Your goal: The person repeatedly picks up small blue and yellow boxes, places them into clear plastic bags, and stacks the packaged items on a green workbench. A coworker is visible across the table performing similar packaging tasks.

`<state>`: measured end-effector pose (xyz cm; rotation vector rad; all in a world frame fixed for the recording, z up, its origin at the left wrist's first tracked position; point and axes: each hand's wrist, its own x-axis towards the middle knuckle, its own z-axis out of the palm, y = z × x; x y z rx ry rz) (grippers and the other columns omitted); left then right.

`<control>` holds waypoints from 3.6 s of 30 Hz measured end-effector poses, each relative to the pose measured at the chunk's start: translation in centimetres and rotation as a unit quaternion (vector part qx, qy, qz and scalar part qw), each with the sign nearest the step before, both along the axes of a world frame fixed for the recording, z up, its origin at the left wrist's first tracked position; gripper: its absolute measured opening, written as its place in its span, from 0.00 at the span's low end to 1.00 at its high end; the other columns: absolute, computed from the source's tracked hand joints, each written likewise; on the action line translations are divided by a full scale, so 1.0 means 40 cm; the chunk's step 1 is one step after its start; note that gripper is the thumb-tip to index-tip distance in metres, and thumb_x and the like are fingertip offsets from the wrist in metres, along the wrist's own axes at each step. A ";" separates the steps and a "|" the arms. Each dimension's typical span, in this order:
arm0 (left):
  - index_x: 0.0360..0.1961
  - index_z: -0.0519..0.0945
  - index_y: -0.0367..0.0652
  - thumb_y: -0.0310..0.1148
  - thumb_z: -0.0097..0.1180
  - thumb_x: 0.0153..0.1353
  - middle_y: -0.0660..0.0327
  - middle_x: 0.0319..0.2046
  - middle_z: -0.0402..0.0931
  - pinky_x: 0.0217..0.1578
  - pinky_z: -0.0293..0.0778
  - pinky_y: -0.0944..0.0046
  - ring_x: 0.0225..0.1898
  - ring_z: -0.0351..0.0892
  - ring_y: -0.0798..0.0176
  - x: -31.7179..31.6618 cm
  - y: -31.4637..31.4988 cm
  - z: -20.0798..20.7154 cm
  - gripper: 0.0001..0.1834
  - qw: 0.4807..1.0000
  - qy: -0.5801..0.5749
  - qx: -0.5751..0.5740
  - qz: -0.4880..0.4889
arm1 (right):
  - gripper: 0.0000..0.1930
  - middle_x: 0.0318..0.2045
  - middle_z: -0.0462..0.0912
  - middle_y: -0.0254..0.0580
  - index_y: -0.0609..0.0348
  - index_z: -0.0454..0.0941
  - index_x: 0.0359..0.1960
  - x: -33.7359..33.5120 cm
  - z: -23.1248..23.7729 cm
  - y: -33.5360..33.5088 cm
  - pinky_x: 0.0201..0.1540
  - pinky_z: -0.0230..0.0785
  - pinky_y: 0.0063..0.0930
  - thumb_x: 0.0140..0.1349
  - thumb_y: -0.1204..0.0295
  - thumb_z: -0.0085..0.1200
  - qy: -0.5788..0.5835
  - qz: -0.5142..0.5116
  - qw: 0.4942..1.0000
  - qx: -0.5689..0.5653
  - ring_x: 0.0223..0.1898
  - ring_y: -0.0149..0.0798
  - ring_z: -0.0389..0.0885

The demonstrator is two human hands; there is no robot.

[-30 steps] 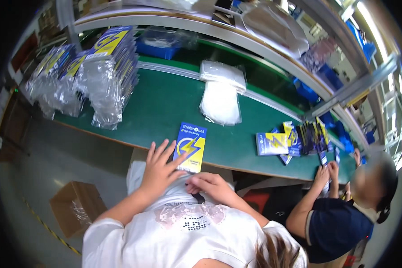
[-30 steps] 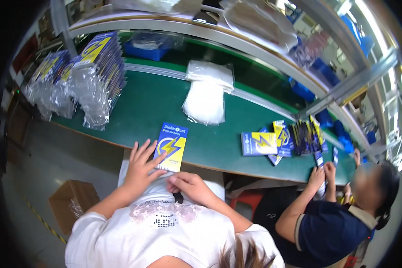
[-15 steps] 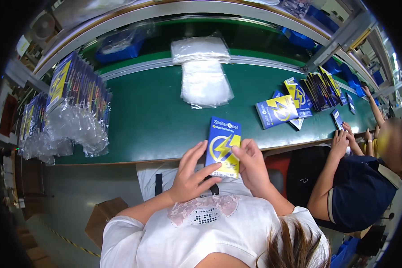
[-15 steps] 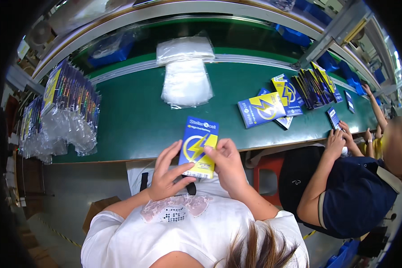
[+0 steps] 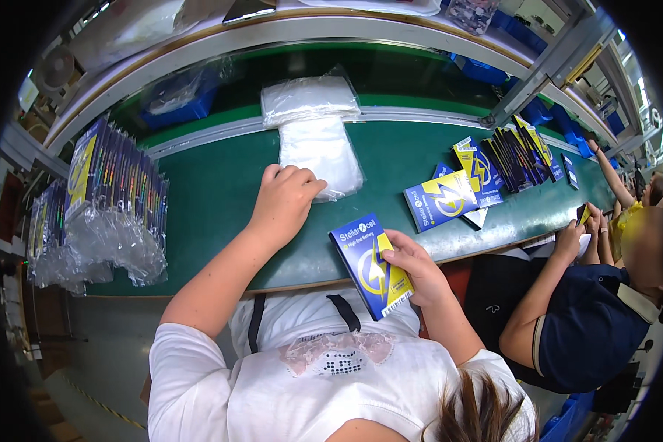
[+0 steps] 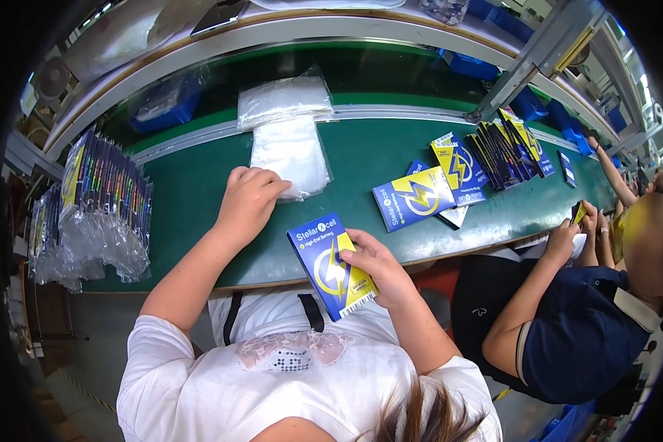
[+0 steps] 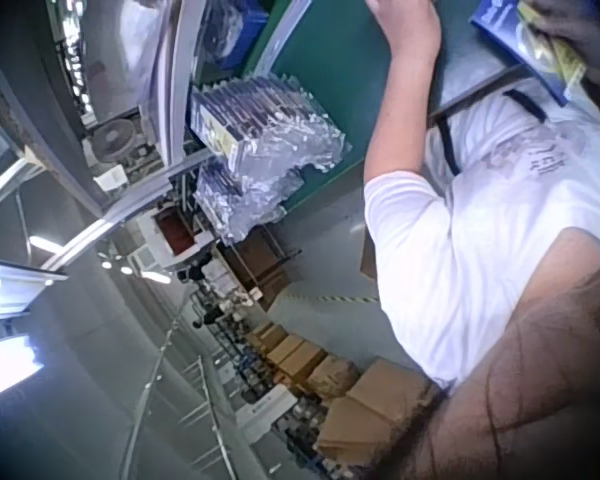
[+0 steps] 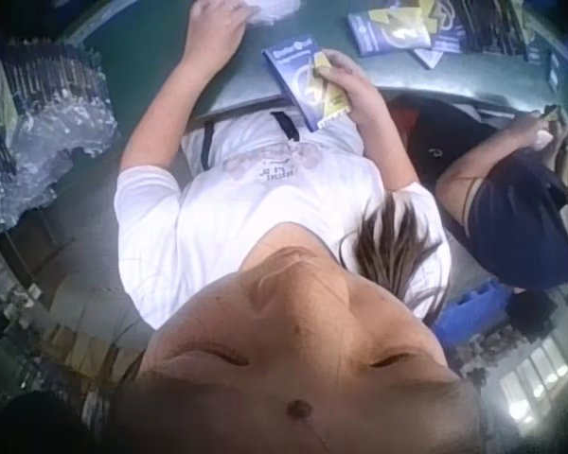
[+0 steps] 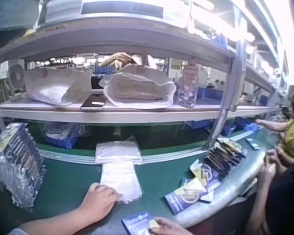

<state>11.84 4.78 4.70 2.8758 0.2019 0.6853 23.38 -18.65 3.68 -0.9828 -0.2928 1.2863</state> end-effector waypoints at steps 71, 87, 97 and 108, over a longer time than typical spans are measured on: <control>0.64 0.61 0.42 0.33 0.52 0.61 0.44 0.62 0.57 0.60 0.55 0.51 0.61 0.58 0.42 -0.257 0.093 -0.038 0.29 0.948 -0.059 -0.024 0.313 | 0.13 0.33 0.75 0.48 0.64 0.73 0.45 -0.135 0.012 0.075 0.35 0.71 0.39 0.58 0.76 0.51 -0.637 0.016 0.744 0.203 0.33 0.49 0.77; 0.45 0.78 0.43 0.18 0.53 0.50 0.55 0.53 0.70 0.60 0.57 0.51 0.59 0.64 0.48 -0.038 0.001 0.010 0.19 0.999 -0.027 -0.019 0.016 | 0.36 0.54 0.67 0.61 0.62 0.68 0.56 0.175 0.091 0.013 0.57 0.59 0.46 0.51 0.49 0.59 -0.782 -0.087 0.489 -0.377 0.59 0.56 0.63; 0.41 0.79 0.40 0.18 0.53 0.49 0.55 0.36 0.72 0.43 0.69 0.57 0.40 0.72 0.52 -0.013 0.016 0.006 0.16 0.994 -0.081 -0.073 -0.002 | 0.44 0.47 0.70 0.61 0.67 0.66 0.57 0.036 0.070 0.040 0.52 0.62 0.41 0.45 0.46 0.63 -0.768 -0.040 0.580 -0.271 0.48 0.54 0.69; 0.34 0.80 0.37 0.20 0.55 0.53 0.56 0.30 0.73 0.34 0.71 0.59 0.34 0.74 0.52 0.025 -0.022 0.007 0.07 0.959 -0.197 -0.202 0.019 | 0.33 0.42 0.74 0.43 0.63 0.59 0.61 0.008 0.022 0.122 0.44 0.70 0.26 0.55 0.67 0.60 -0.275 -0.167 0.946 0.041 0.39 0.33 0.75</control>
